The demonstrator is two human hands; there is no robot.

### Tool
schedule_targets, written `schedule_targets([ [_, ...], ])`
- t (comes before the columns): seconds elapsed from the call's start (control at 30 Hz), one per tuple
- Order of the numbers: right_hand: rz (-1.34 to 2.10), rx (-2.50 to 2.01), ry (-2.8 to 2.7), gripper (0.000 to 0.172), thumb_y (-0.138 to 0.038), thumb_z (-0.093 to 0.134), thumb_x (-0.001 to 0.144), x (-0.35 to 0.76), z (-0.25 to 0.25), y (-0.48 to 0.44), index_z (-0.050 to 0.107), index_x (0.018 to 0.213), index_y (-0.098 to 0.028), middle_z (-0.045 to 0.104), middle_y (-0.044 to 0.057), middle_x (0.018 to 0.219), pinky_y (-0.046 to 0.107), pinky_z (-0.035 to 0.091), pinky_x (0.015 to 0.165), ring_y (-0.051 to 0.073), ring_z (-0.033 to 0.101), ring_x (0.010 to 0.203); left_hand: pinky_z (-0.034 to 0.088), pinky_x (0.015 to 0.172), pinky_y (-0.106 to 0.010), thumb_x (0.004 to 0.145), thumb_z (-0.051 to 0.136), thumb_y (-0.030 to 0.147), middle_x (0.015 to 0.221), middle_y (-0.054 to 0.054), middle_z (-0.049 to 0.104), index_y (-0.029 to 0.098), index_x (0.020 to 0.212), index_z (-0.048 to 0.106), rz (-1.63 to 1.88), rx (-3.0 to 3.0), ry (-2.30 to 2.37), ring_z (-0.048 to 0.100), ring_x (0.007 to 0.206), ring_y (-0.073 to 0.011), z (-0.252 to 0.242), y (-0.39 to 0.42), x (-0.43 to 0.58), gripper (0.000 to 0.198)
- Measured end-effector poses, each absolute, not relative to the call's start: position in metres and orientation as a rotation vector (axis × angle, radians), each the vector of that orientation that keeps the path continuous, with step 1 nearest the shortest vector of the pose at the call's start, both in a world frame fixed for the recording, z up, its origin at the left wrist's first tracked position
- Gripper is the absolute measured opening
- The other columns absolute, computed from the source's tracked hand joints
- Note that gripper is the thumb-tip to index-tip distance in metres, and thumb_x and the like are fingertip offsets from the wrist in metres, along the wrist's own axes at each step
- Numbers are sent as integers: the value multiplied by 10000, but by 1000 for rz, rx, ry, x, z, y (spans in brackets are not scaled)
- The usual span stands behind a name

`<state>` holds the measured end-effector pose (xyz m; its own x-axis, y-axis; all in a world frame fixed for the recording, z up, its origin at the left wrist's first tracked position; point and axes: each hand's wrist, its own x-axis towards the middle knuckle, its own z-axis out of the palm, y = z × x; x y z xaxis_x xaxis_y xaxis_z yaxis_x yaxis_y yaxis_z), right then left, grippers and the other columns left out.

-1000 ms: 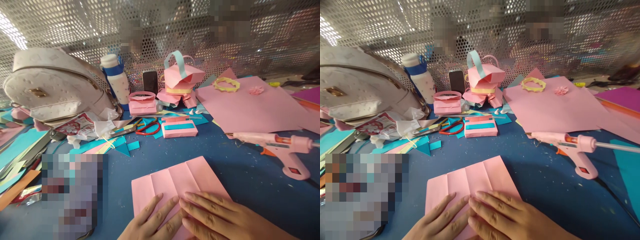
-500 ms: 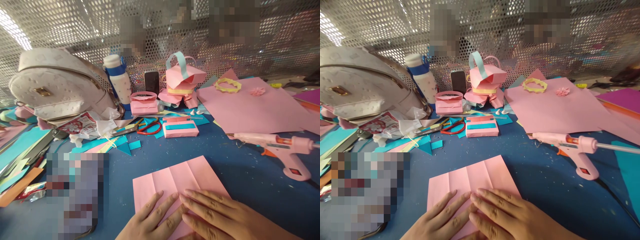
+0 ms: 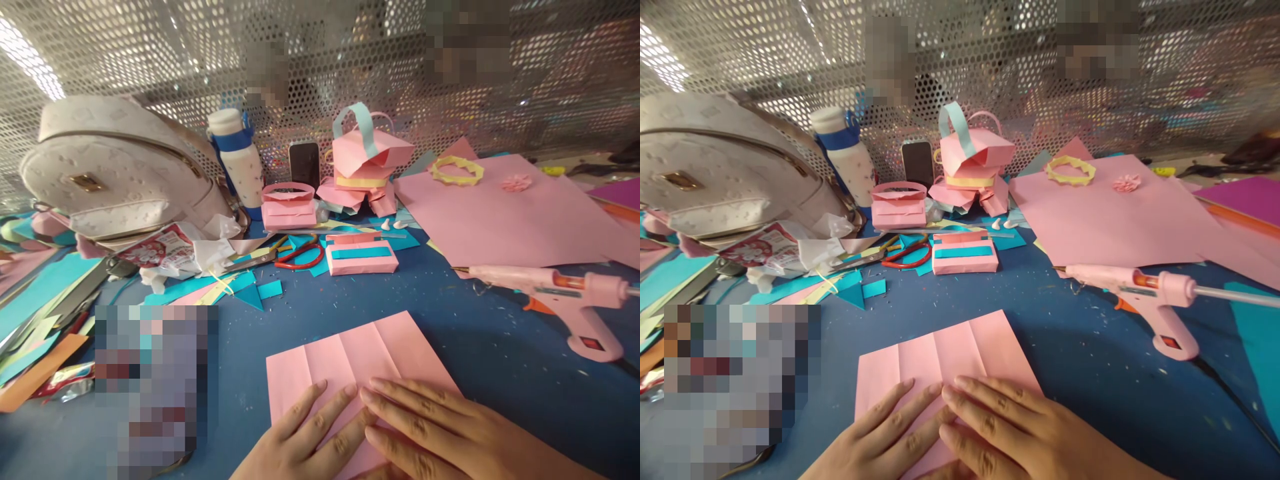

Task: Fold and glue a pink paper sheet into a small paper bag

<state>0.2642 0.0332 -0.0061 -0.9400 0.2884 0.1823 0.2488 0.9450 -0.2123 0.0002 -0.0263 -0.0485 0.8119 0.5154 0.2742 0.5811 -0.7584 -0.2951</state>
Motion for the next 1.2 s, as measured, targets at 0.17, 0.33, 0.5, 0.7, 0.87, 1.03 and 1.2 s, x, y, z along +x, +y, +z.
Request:
schedule_targets([
  [0.17,286,-380,-2916,574,-383,472,975,266,-3,33,340,1501,-192,505,38,1438,276,480,1042,179,479,1331,246,1207,-343,978,506,343,1543,-40,375,151,1378,523,-263,-2582,-798,313,1438,-233,-41,-27,-4,444],
  [0.33,433,-377,-3029,701,-425,559,921,271,7,34,293,1518,-172,392,76,1518,351,457,1078,230,364,1407,324,1155,-206,991,475,335,1492,-4,452,151,1352,547,-322,-2664,-801,332,1427,-149,-33,-30,-10,412],
  [0.5,737,-426,-3002,824,-399,667,859,274,6,33,233,1534,-213,257,119,1578,445,332,1159,268,230,1459,374,1120,-188,959,531,391,1339,-34,616,133,1368,524,-503,-2835,-943,540,1276,-129,-37,-42,-14,483],
  [0.7,783,-374,-3016,699,-369,619,908,276,1,29,252,1501,-411,5,101,1629,548,299,1134,316,150,1471,405,1090,-203,999,429,407,1320,-36,629,155,1417,470,-509,-2916,-1133,609,1193,-125,-37,-67,-30,490],
  [0.87,670,-315,-3074,664,-357,588,930,274,6,26,250,1495,-438,-35,96,1637,562,292,1131,323,124,1478,416,1084,-217,1003,439,325,1386,-18,577,233,1444,440,-495,-2868,-1062,571,1243,-133,-29,-83,-46,450],
  [1.03,550,-227,-3103,661,-455,598,905,268,15,20,281,1484,-450,145,89,1627,613,274,1121,340,134,1477,427,1102,-373,967,518,307,1495,-112,445,237,1390,509,-462,-2881,-850,474,1340,-254,-24,-90,-52,428],
  [1.2,407,-182,-3094,744,-551,661,821,251,23,12,359,1477,-376,291,136,1577,639,302,1089,362,232,1452,433,1086,-424,950,504,459,1509,-185,399,171,1412,477,-367,-2909,-857,414,1377,-317,-17,-94,-48,545],
])
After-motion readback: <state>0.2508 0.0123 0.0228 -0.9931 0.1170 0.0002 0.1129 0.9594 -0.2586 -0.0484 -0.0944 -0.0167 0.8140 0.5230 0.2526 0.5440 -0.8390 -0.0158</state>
